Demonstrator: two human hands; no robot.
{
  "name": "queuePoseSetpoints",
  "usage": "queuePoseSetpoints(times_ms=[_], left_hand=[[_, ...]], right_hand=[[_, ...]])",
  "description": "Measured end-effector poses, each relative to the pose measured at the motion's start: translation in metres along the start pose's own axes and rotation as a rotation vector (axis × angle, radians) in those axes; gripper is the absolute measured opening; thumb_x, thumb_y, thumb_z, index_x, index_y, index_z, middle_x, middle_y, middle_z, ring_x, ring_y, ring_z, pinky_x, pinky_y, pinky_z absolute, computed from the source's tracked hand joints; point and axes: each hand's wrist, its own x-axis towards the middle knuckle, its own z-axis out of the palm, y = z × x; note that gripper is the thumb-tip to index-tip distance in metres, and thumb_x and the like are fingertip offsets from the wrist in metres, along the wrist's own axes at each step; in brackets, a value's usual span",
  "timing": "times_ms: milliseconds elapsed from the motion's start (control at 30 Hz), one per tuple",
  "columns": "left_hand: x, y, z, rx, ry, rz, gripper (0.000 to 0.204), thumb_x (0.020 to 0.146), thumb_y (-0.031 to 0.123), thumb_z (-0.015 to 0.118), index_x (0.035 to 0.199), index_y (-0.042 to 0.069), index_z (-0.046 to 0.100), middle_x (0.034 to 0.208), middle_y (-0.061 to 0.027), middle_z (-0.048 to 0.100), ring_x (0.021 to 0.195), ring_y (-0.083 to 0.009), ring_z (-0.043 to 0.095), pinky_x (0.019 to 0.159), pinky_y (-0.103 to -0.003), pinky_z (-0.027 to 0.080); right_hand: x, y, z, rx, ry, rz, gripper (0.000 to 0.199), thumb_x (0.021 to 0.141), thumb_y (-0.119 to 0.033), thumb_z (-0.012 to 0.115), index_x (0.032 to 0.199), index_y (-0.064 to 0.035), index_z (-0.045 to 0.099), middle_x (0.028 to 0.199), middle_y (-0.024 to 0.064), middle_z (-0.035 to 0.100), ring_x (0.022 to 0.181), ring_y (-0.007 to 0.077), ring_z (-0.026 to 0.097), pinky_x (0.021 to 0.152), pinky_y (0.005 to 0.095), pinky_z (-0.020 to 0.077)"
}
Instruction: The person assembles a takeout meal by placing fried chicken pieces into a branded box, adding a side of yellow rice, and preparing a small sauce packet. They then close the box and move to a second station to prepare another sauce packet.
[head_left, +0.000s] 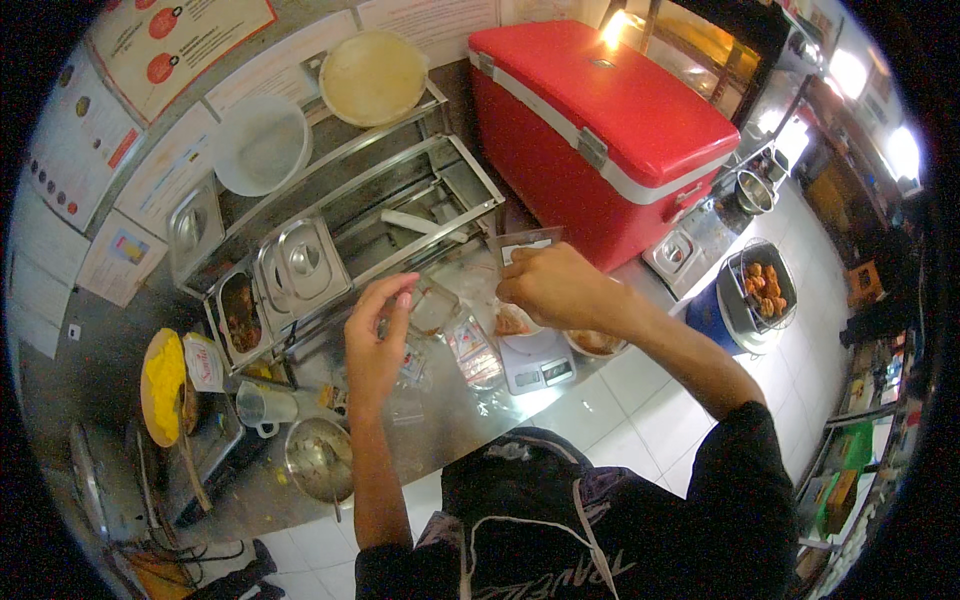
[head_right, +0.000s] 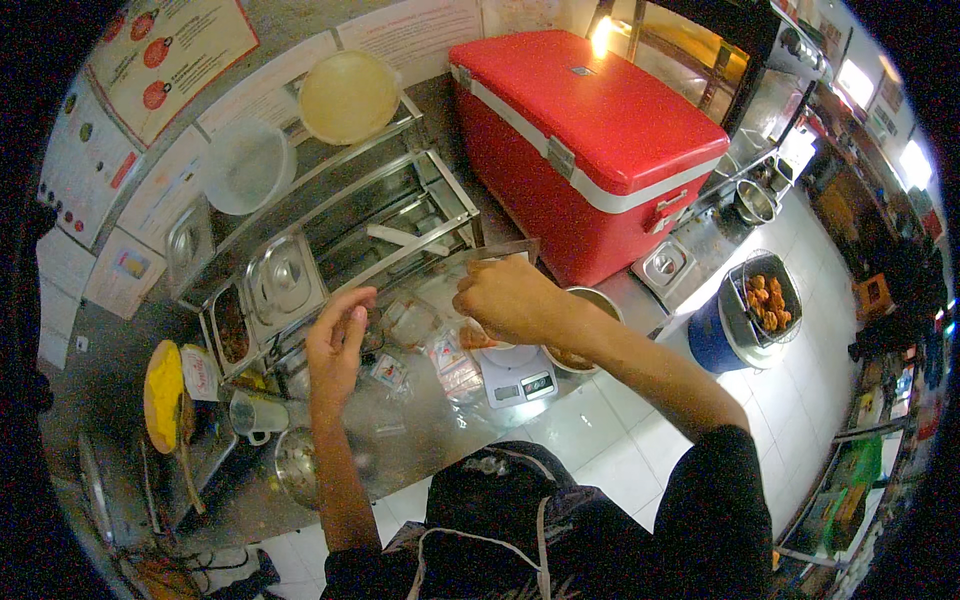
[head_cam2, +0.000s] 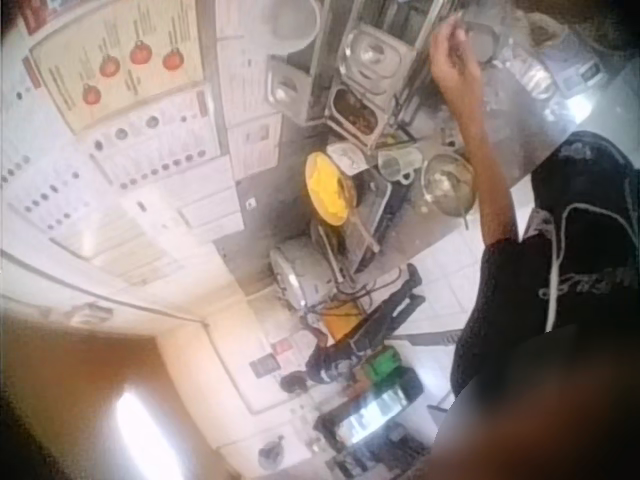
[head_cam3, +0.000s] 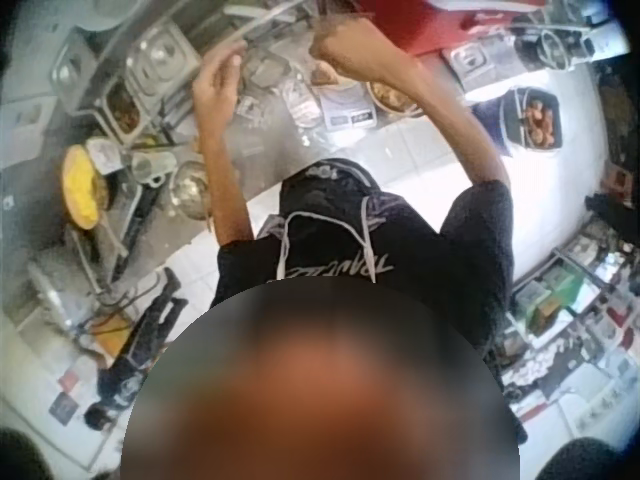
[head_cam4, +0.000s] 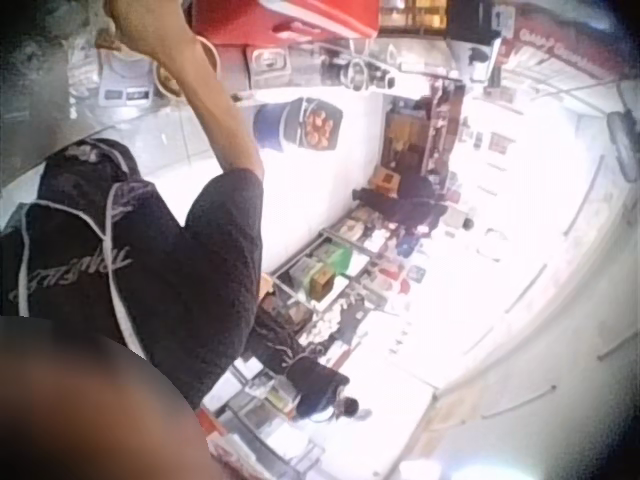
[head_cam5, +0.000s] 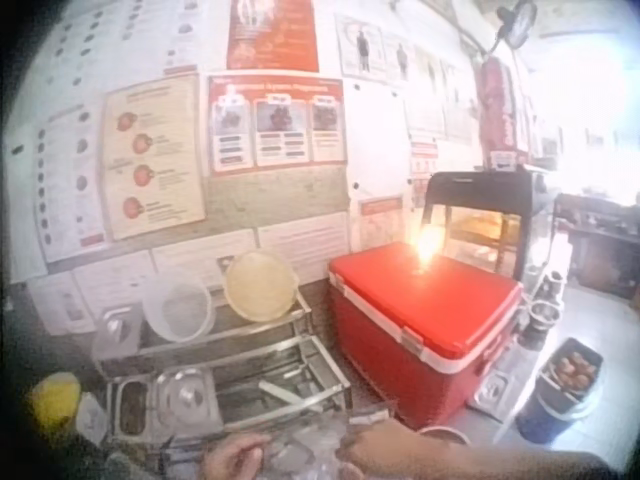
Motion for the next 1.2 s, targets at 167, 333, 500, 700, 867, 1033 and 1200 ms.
queuePoseSetpoints(times_ms=[167, 333, 500, 700, 867, 1033, 1200], left_hand=[[-0.008, 0.008, 0.0, 0.022, -0.066, 0.006, 0.025, 0.096, 0.008, 0.059, 0.119, 0.006, 0.07, 0.123, -0.0104, 0.065, 0.113, -0.021, 0.061, 0.098, -0.032, 0.046], [0.002, 0.037, 0.001, 0.259, -0.172, 0.223, 0.026, 0.092, 0.007, 0.061, 0.117, 0.006, 0.069, 0.136, -0.0126, 0.056, 0.127, -0.0252, 0.052, 0.104, -0.036, 0.041], [0.012, 0.058, 0.004, 0.325, -0.312, 0.303, 0.029, 0.086, 0.005, 0.063, 0.114, 0.01, 0.071, 0.143, -0.0128, 0.05, 0.134, -0.0306, 0.044, 0.108, -0.042, 0.037], [0.02, 0.064, 0.01, 0.364, -0.254, 0.35, 0.028, 0.08, 0.004, 0.065, 0.107, 0.011, 0.071, 0.146, -0.012, 0.046, 0.135, -0.0319, 0.043, 0.107, -0.042, 0.036], [0.029, 0.062, 0.009, 0.498, -0.345, 0.408, 0.025, 0.079, 0.004, 0.065, 0.102, 0.01, 0.07, 0.147, -0.0117, 0.046, 0.135, -0.032, 0.041, 0.108, -0.042, 0.035], [0.03, 0.062, 0.012, 0.525, -0.371, 0.401, 0.019, 0.077, 0.005, 0.066, 0.095, 0.01, 0.07, 0.147, -0.0113, 0.046, 0.136, -0.0324, 0.04, 0.109, -0.044, 0.033], [0.034, 0.063, 0.018, 0.448, -0.345, 0.352, 0.012, 0.075, 0.01, 0.066, 0.086, 0.008, 0.072, 0.144, -0.0149, 0.046, 0.134, -0.0356, 0.039, 0.111, -0.048, 0.027]], right_hand=[[-0.002, -0.003, -0.01, 0.071, 0.12, -0.042, 0.008, 0.076, -0.015, 0.066, 0.081, -0.0089, 0.068, 0.085, 0.0072, 0.068, 0.092, 0.0292, 0.065, 0.07, 0.0456, 0.0558], [0.01, -0.007, -0.042, 0.024, 0.123, -0.069, 0.009, 0.077, -0.015, 0.066, 0.084, -0.0092, 0.069, 0.086, 0.0063, 0.068, 0.093, 0.0291, 0.065, 0.071, 0.044, 0.056], [0.012, -0.009, -0.053, 0.036, 0.143, -0.086, 0.012, 0.079, -0.019, 0.067, 0.084, -0.0081, 0.069, 0.086, 0.0068, 0.068, 0.093, 0.0297, 0.065, 0.072, 0.0434, 0.0558], [0.01, -0.007, -0.054, 0.075, 0.262, -0.158, 0.02, 0.07, -0.01, 0.069, 0.089, -0.0074, 0.069, 0.081, 0.0044, 0.061, 0.086, 0.0268, 0.061, 0.068, 0.0391, 0.0534], [0.011, -0.005, -0.054, 0.086, 0.226, -0.141, 0.015, 0.075, -0.019, 0.07, 0.085, -0.008, 0.069, 0.083, 0.0073, 0.065, 0.09, 0.0298, 0.064, 0.072, 0.0425, 0.0546], [0.008, -0.004, -0.056, 0.078, 0.189, -0.135, 0.016, 0.08, -0.024, 0.07, 0.084, -0.0087, 0.068, 0.086, 0.0085, 0.068, 0.092, 0.0311, 0.066, 0.074, 0.0441, 0.0551], [0.008, -0.003, -0.054, 0.09, 0.184, -0.116, 0.016, 0.081, -0.025, 0.069, 0.085, -0.0092, 0.069, 0.085, 0.008, 0.067, 0.092, 0.0312, 0.065, 0.074, 0.0443, 0.055]])
